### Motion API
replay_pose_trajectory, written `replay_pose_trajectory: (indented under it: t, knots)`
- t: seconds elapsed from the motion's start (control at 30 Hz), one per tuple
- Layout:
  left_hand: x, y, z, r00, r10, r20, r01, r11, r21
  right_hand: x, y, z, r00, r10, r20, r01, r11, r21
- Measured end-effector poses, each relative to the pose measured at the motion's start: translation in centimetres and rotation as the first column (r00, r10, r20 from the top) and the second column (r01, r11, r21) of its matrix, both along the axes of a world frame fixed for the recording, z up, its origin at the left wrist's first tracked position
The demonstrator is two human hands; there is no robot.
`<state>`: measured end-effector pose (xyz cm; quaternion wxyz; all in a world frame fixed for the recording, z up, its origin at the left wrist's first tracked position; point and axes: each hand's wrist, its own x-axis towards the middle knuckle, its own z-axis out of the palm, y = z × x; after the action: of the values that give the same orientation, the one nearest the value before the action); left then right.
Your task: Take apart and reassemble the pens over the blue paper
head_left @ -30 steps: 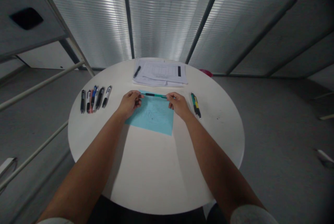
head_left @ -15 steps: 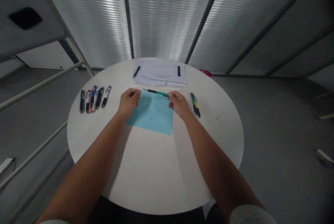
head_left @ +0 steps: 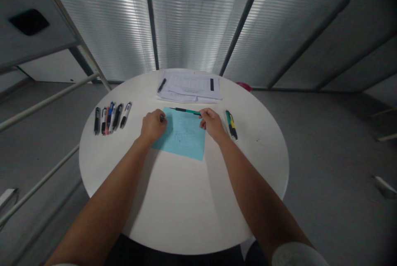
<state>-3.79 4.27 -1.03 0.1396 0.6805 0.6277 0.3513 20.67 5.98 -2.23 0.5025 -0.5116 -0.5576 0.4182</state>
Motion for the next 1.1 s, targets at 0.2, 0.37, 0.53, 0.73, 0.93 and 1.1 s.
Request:
replay_pose_trajectory:
  t: [0.2,0.37,0.53,0.73,0.93,1.1]
  knots:
    - [0.1,0.0,0.0,0.999,0.032,-0.037,-0.034,0.998,-0.051,-0.1,-0.2,0.2,1.0,0.001,0.007,-0.001,1.0,-0.002]
    - [0.0,0.1,-0.2,0.999,0.03,-0.014,-0.031,0.999,-0.04,-0.1,-0.2,0.3,1.0,-0.003,0.004,0.003,1.0,-0.009]
    - [-0.1,0.2,-0.2,0.997,0.036,-0.064,-0.039,0.998,-0.048,-0.1,0.0,0.1,1.0,-0.003,0.001,0.003,1.0,-0.019]
    - [-0.3,0.5,-0.6,0.997,0.039,-0.06,-0.042,0.998,-0.051,-0.1,0.0,0.1,1.0,0.0,-0.011,0.0,1.0,-0.013]
    - [-0.1,0.1,0.2,0.988,0.07,0.135,-0.073,0.997,0.02,0.0,0.1,0.0,1.0,0.004,-0.009,-0.004,1.0,-0.012]
    - [0.5,-0.1,1.5,0.882,0.044,0.47,-0.028,0.999,-0.04,-0.1,-0.1,0.4,0.999,0.014,-0.034,-0.015,1.0,-0.025]
